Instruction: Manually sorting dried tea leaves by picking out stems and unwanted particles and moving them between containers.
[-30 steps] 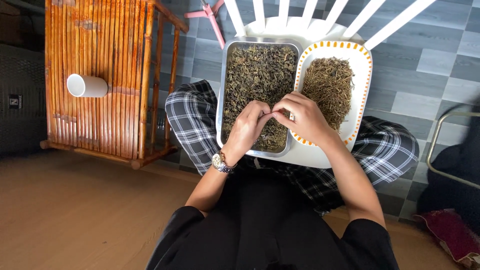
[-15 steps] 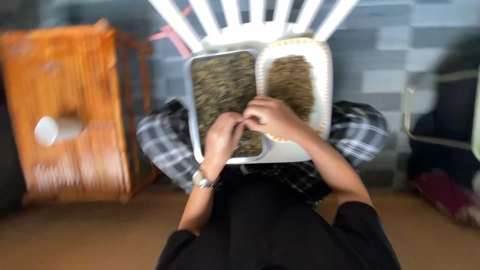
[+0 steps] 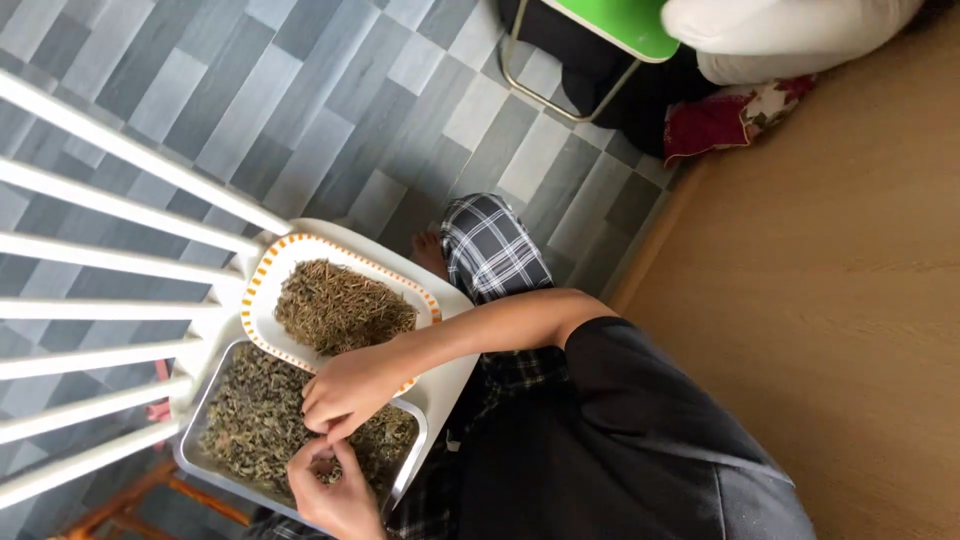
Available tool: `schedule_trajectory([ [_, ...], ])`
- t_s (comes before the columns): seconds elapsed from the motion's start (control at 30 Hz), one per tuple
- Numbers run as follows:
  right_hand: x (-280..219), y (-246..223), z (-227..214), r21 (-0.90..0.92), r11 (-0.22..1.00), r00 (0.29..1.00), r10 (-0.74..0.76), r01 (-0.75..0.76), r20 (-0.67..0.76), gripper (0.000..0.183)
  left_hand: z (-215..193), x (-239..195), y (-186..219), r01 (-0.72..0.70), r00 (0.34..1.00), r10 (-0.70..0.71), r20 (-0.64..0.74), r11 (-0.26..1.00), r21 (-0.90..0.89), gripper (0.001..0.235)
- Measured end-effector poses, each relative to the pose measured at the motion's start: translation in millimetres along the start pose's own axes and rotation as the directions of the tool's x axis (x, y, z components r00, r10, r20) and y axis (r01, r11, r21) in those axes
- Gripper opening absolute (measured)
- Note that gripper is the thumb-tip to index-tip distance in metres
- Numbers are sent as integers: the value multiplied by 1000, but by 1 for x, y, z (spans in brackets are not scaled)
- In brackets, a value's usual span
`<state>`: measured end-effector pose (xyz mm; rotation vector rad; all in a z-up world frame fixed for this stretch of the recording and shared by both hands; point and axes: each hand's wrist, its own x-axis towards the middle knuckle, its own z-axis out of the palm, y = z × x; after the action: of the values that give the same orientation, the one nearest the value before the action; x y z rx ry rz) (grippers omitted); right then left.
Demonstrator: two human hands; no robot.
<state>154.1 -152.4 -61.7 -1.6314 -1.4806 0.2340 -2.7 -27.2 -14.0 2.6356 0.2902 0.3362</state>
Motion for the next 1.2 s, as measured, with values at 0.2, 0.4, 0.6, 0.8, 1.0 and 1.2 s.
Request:
schedule_trajectory([
  [0.2,-2,1,3,7,1000,999,-15,16,-50,19,-3,4,11,-19,999,17,-40,999,-39,21],
  [0.4,0,4,9,-6,1000,999,6,-7,-36,15,-2,5,11,-3,1000,3,-6,1000,-16,24],
  [0.6,0,6,11,-15,1000,999,-15,14,-51,13,0,3,8,2,1000,-2,-6,1000,19,24],
  [0.8,1,6,11,-7,999,995,-40,39,-90,15,-2,7,18,23,1000,-23,9,1000,-6,19],
  [1.0,1,8,11,-12,999,996,-36,35,-87,15,-1,8,12,22,999,-22,38,1000,-3,16],
  [1.2,2,12,20,-13,1000,999,-5,5,-47,20,7,2,-11,11,998,-11,54,1000,7,16],
])
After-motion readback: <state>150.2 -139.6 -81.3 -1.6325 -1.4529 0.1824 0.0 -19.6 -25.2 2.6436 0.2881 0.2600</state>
